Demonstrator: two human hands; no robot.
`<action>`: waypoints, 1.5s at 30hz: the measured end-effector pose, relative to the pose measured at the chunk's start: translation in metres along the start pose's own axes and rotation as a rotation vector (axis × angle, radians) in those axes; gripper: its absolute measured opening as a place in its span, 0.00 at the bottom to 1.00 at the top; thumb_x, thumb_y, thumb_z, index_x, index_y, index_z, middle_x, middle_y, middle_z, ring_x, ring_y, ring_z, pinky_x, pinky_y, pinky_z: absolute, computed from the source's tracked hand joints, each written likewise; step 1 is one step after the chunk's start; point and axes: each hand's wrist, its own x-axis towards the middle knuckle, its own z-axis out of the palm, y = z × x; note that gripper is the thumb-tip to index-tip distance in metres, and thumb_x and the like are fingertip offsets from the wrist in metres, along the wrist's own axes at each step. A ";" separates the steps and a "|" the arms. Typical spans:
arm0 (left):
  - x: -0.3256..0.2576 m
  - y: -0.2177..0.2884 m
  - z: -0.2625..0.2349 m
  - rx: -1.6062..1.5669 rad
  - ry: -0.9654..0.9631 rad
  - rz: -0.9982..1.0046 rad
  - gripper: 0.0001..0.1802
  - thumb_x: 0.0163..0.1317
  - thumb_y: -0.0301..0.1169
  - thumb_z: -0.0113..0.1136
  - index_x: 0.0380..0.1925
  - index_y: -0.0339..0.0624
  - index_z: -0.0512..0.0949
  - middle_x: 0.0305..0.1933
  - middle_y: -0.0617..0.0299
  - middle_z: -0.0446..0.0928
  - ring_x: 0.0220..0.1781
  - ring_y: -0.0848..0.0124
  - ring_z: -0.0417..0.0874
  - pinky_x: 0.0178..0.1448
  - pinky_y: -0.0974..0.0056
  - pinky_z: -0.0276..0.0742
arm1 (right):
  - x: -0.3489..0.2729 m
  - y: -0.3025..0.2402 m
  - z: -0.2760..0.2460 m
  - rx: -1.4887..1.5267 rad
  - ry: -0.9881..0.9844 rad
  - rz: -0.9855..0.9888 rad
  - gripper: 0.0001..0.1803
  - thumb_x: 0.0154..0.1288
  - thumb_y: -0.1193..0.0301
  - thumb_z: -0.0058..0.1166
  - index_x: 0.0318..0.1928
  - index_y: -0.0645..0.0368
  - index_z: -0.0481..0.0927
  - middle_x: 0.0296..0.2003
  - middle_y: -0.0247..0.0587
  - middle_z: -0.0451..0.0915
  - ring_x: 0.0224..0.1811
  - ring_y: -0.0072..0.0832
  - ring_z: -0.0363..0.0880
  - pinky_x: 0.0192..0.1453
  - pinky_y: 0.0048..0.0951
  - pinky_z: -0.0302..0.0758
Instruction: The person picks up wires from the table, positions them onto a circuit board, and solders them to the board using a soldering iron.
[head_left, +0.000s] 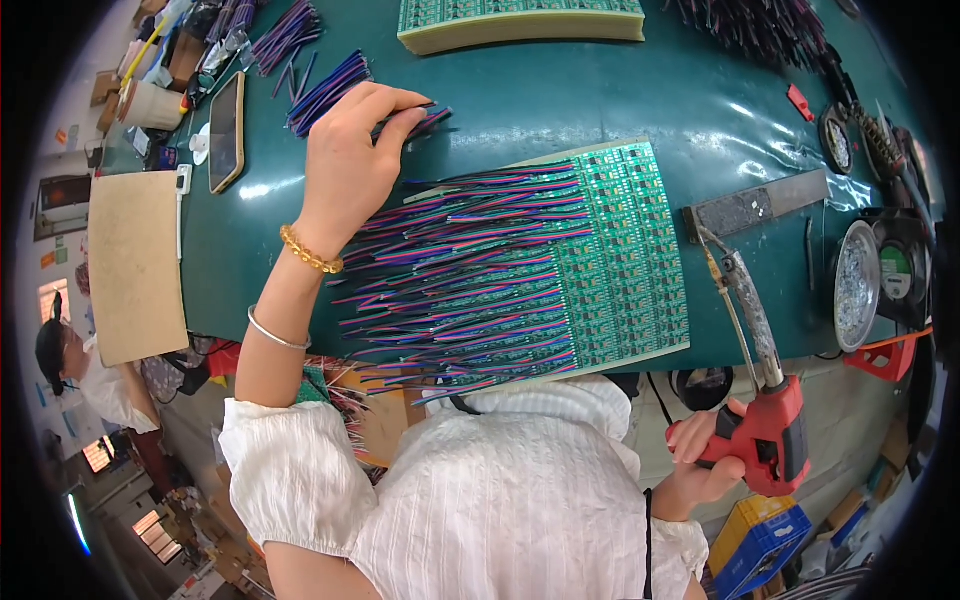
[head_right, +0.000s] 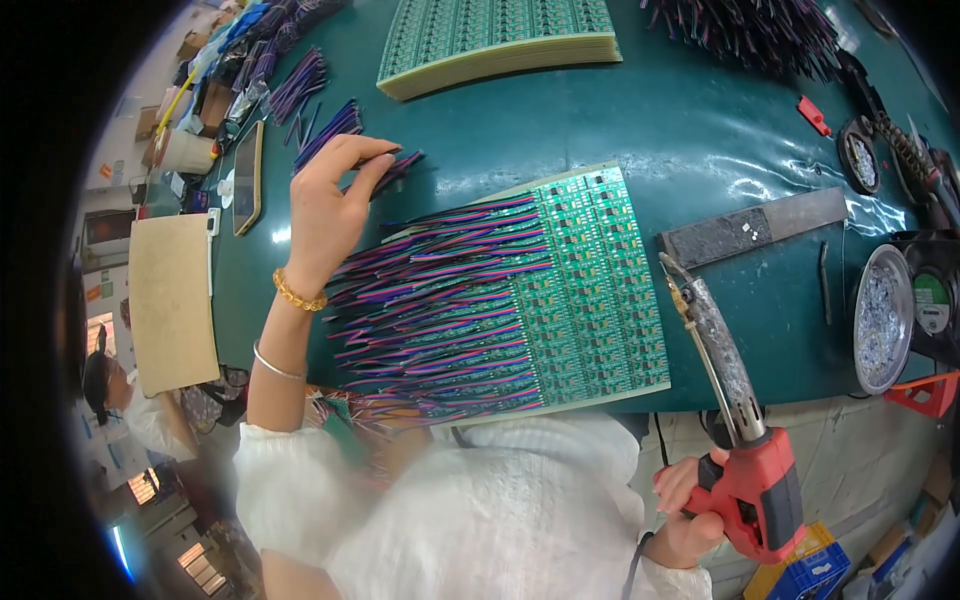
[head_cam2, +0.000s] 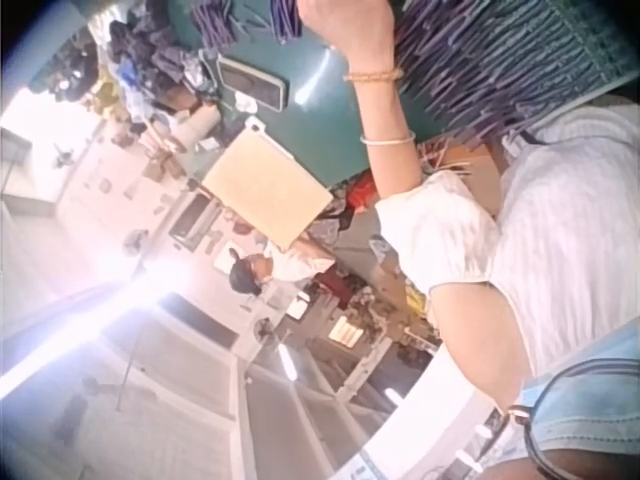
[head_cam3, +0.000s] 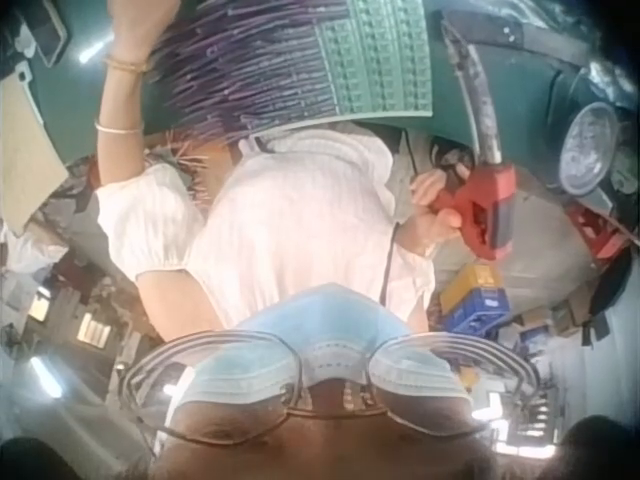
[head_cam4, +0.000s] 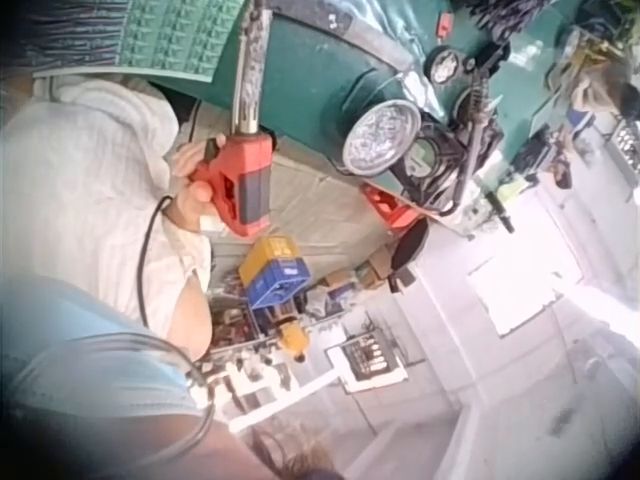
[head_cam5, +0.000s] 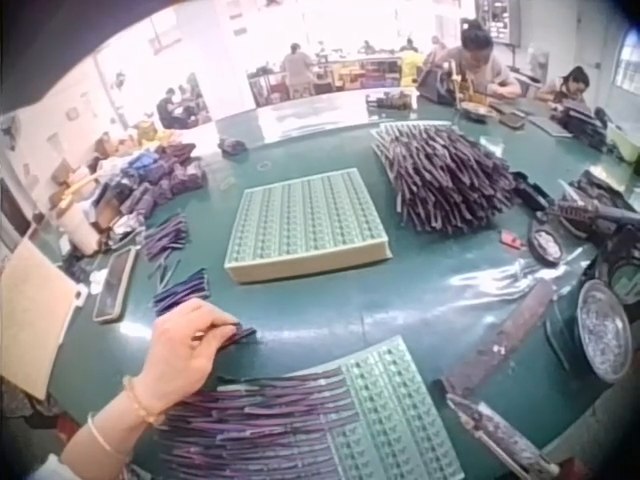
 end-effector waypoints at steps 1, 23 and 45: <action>0.000 0.001 -0.001 0.036 0.030 0.034 0.04 0.60 0.23 0.63 0.35 0.38 0.83 0.30 0.57 0.79 0.31 0.61 0.80 0.37 0.63 0.75 | 0.000 0.000 0.000 -0.001 -0.004 -0.004 0.45 0.68 0.39 0.48 0.62 0.72 0.62 0.14 0.32 0.66 0.12 0.22 0.63 0.19 0.25 0.67; -0.034 0.115 0.038 -0.340 -0.273 -0.140 0.06 0.54 0.16 0.64 0.27 0.33 0.76 0.35 0.61 0.73 0.24 0.78 0.69 0.25 0.72 0.63 | 0.001 -0.002 0.000 0.054 0.013 0.041 0.46 0.62 0.36 0.54 0.60 0.68 0.65 0.13 0.33 0.70 0.11 0.25 0.66 0.18 0.26 0.66; -0.030 0.116 0.042 -0.289 -0.296 -0.156 0.07 0.48 0.17 0.64 0.24 0.36 0.75 0.32 0.59 0.72 0.27 0.72 0.74 0.24 0.70 0.66 | 0.002 -0.004 -0.019 -0.069 -0.307 0.212 0.31 0.59 0.42 0.62 0.29 0.61 0.76 0.24 0.36 0.80 0.26 0.31 0.82 0.29 0.30 0.78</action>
